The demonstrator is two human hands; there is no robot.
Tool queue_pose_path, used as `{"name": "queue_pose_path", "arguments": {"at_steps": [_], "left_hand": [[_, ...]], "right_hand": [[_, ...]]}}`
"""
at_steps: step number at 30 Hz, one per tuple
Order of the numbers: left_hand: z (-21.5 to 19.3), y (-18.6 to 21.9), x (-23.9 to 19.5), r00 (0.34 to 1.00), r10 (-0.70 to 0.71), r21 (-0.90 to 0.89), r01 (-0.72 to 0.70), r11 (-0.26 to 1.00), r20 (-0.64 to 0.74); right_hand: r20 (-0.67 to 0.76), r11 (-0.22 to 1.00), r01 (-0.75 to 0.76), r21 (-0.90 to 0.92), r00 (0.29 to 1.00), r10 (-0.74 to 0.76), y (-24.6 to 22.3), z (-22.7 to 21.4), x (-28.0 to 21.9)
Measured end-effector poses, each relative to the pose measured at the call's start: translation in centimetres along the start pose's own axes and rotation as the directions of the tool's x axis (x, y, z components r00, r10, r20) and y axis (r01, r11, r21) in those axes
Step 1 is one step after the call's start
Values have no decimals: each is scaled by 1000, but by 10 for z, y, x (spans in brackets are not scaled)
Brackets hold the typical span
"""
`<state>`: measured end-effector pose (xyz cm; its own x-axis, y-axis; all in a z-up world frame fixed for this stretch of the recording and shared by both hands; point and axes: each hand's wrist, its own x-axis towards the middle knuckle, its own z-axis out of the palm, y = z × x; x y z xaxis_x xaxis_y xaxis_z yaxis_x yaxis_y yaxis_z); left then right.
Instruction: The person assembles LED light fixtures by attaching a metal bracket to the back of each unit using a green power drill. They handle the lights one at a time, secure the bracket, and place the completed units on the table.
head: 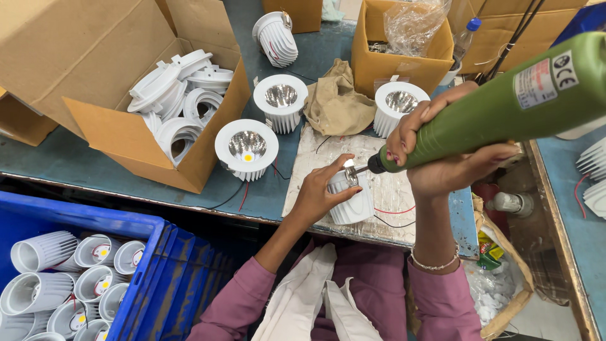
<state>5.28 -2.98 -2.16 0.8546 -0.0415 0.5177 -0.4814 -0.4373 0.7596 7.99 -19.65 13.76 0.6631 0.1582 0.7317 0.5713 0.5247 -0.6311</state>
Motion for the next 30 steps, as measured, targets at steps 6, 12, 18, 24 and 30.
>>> {"name": "queue_pose_path", "arguments": {"at_steps": [6,12,18,24,30], "left_hand": [[0,0,0,1000,-19,-6,19,1000,5],[1,0,1,1000,-18,-2,18,1000,11],[3,0,3,1000,18,33,-18,999,-3],[1,2,0,1000,-10,18,10,1000,7],[4,-1,3,996,80,8,-80,997,-28]], "right_hand": [[6,997,-45,67,999,44,3,-6,1],[39,994,-93,54,995,91,7,-6,2],[43,995,-95,-13,995,95,0,5,5],[22,993,-120,9,993,120,8,1,0],[82,965,-212,156,976,201,19,-22,-14]]}}
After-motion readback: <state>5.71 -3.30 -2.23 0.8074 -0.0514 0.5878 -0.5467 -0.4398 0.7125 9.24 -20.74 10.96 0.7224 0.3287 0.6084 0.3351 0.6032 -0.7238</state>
